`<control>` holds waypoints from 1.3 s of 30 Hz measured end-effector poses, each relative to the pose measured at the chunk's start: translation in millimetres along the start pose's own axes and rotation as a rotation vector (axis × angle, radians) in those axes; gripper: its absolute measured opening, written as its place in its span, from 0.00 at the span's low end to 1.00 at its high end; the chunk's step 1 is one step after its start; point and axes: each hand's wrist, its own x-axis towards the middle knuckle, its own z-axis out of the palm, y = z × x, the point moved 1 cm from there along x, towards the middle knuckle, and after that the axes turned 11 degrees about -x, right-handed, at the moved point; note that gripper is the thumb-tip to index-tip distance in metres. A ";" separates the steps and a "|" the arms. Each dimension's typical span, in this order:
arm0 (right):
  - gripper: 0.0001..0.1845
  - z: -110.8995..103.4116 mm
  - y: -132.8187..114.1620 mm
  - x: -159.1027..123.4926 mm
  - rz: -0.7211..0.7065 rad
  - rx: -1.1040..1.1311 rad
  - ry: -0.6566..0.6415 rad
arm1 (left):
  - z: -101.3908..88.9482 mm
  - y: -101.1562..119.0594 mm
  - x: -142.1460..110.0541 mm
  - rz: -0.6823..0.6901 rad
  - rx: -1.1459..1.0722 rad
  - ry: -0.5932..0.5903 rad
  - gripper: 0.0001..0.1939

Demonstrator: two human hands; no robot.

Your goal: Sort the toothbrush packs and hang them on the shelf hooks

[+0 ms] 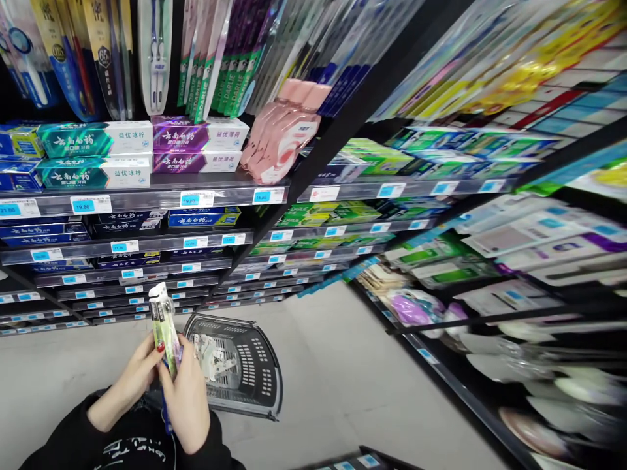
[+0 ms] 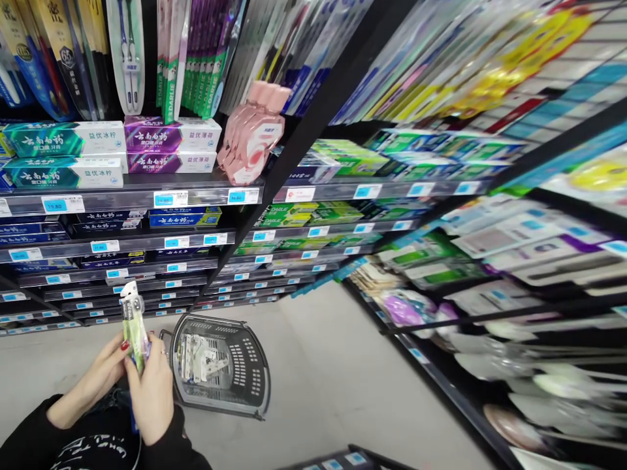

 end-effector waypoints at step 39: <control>0.25 3.8 3.4 -11.1 -0.145 -0.010 0.021 | -7.2 -5.4 9.8 0.157 0.140 0.175 0.15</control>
